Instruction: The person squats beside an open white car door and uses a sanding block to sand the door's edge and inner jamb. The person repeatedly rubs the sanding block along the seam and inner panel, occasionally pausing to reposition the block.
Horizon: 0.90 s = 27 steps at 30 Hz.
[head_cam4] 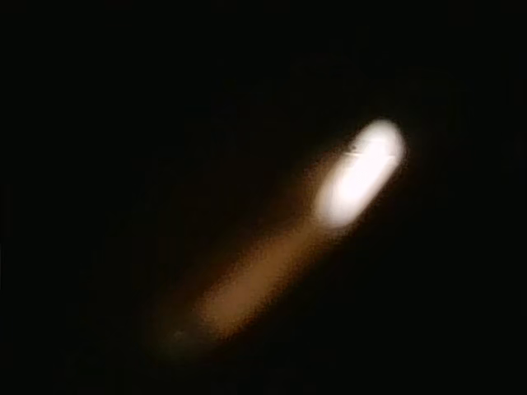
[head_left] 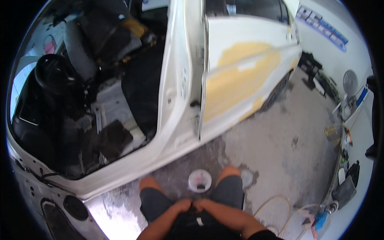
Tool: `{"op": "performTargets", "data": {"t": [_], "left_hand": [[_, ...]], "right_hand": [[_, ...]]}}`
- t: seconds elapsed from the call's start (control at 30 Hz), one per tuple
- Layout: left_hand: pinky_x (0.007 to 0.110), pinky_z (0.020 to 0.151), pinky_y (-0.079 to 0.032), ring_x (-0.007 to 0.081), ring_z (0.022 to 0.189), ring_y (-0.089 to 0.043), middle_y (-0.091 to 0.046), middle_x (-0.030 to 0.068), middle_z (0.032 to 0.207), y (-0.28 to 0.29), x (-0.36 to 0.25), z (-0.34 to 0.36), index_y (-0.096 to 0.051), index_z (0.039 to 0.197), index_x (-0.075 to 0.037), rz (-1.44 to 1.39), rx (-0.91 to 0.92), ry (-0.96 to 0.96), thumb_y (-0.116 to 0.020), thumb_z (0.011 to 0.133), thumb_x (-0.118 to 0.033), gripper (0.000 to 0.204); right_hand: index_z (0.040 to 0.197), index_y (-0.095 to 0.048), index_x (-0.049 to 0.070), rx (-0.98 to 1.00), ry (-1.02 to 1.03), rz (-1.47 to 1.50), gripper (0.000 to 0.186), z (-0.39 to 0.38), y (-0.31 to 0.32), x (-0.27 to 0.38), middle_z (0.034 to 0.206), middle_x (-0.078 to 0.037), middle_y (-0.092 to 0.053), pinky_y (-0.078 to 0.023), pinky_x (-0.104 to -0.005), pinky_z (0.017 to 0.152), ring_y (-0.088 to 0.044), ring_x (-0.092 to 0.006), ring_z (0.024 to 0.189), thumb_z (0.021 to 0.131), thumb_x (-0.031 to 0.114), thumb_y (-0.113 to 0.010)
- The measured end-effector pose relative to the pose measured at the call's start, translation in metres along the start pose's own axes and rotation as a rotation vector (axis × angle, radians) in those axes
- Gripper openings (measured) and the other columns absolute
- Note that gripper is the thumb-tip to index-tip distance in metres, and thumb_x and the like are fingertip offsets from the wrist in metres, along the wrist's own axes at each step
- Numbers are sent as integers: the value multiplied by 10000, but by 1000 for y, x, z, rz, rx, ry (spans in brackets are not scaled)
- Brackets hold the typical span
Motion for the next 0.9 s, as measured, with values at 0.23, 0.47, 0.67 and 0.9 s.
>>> {"op": "performTargets", "data": {"t": [0.23, 0.47, 0.67, 0.9], "left_hand": [[423, 939, -493, 278, 1168, -622, -624, 199, 1283, -41, 9, 47, -659, 1236, -131, -192, 242, -121, -593, 852, -374, 459], [428, 962, -466, 287, 1187, -597, -610, 200, 1292, -5, -9, 26, -655, 1222, -111, -166, 83, -65, -572, 871, -377, 449], [433, 982, -442, 293, 1204, -575, -598, 202, 1300, 30, -32, 17, -652, 1211, -94, -244, 25, -74, -554, 886, -379, 443], [439, 1005, -415, 301, 1224, -550, -584, 204, 1309, 47, -39, 15, -648, 1198, -74, -329, -16, -81, -533, 905, -381, 440]], "right_hand": [[1119, -710, 87, -72, -244, -147, 339, -88, 107, 21, 1103, -183, -700, -523, -464, 895, -667, -374, 1032, 803, 165, -616], [1211, -571, 23, -1585, -93, -798, 493, -314, 492, 105, 1196, -207, -530, -410, -508, 959, -504, -391, 1124, 789, 217, -736], [1496, -333, 80, -1972, -200, -898, 688, -400, 619, 174, 1510, -223, -306, -213, -592, 1108, -295, -389, 1398, 923, 370, -578], [1565, -179, 89, -2018, -215, -611, 854, -389, 649, 136, 1621, -168, -173, -70, -596, 1169, -135, -346, 1505, 870, 361, -592]]}}
Point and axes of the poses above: each hand's wrist, its own z-axis towards the middle knuckle, its own y-axis out of the back of the hand, x = y × z, the point moved 10 cm from there along z, towards the middle knuckle
